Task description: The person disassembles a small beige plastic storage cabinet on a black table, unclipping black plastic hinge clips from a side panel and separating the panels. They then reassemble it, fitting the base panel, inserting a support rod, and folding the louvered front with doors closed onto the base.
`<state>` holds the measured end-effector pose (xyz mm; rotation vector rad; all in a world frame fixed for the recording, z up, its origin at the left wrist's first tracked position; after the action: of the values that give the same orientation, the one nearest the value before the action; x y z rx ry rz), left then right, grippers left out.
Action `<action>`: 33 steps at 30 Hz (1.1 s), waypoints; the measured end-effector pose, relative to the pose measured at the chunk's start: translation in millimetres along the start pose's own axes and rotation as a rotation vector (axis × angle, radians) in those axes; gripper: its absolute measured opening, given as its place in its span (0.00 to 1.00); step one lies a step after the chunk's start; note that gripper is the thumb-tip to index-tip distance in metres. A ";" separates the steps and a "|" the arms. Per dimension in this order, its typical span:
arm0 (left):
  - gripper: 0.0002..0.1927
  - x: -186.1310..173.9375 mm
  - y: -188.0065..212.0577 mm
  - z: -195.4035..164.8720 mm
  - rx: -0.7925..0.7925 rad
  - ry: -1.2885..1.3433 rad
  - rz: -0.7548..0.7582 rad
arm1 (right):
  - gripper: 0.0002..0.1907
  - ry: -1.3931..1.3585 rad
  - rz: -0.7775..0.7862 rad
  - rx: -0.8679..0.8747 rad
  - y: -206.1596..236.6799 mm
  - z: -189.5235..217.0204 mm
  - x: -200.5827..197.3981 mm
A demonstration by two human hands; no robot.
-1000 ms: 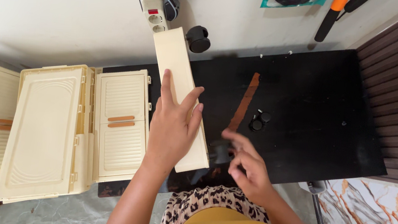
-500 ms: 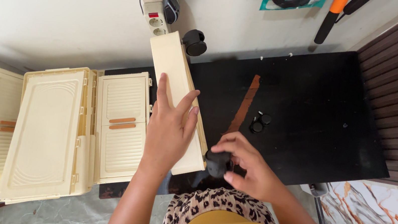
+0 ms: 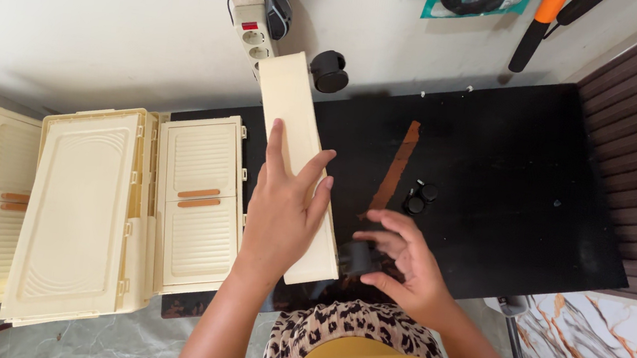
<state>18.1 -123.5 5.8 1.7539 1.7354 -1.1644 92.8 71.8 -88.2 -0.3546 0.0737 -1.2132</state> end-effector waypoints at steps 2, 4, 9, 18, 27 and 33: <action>0.17 -2.3 2.1 2.1 0.009 -0.014 -0.002 | 0.41 0.166 0.001 0.061 -3.4 3.2 -1.5; 0.17 -4.7 4.8 3.0 0.013 -0.021 0.002 | 0.40 0.366 0.041 0.139 -4.8 6.2 -1.7; 0.17 -15.1 9.9 0.0 0.010 -0.013 0.011 | 0.32 -0.031 0.180 0.531 0.8 8.9 8.3; 0.21 -33.9 19.4 -14.1 0.040 -0.059 -0.025 | 0.30 0.006 0.117 0.307 2.0 40.9 23.2; 0.22 -45.5 31.0 -18.6 0.034 -0.039 -0.010 | 0.11 0.207 0.308 -0.183 25.0 52.3 24.9; 0.21 -48.7 31.6 -17.4 -0.004 -0.011 0.021 | 0.30 0.152 -0.003 -0.139 33.6 26.7 43.5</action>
<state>59.0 -144.2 45.4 1.7562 1.7078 -1.1586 145.0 47.8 -67.6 -0.3829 0.2899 -1.2402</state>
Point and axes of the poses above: each hand's wrist, its own y-axis away from the middle knuckle, its own x-axis out of the palm, z = x × y, the point moved 3 cm from there along -y, towards the middle knuckle, and after that the axes turned 3 degrees about -x, right-handed, at the moved point
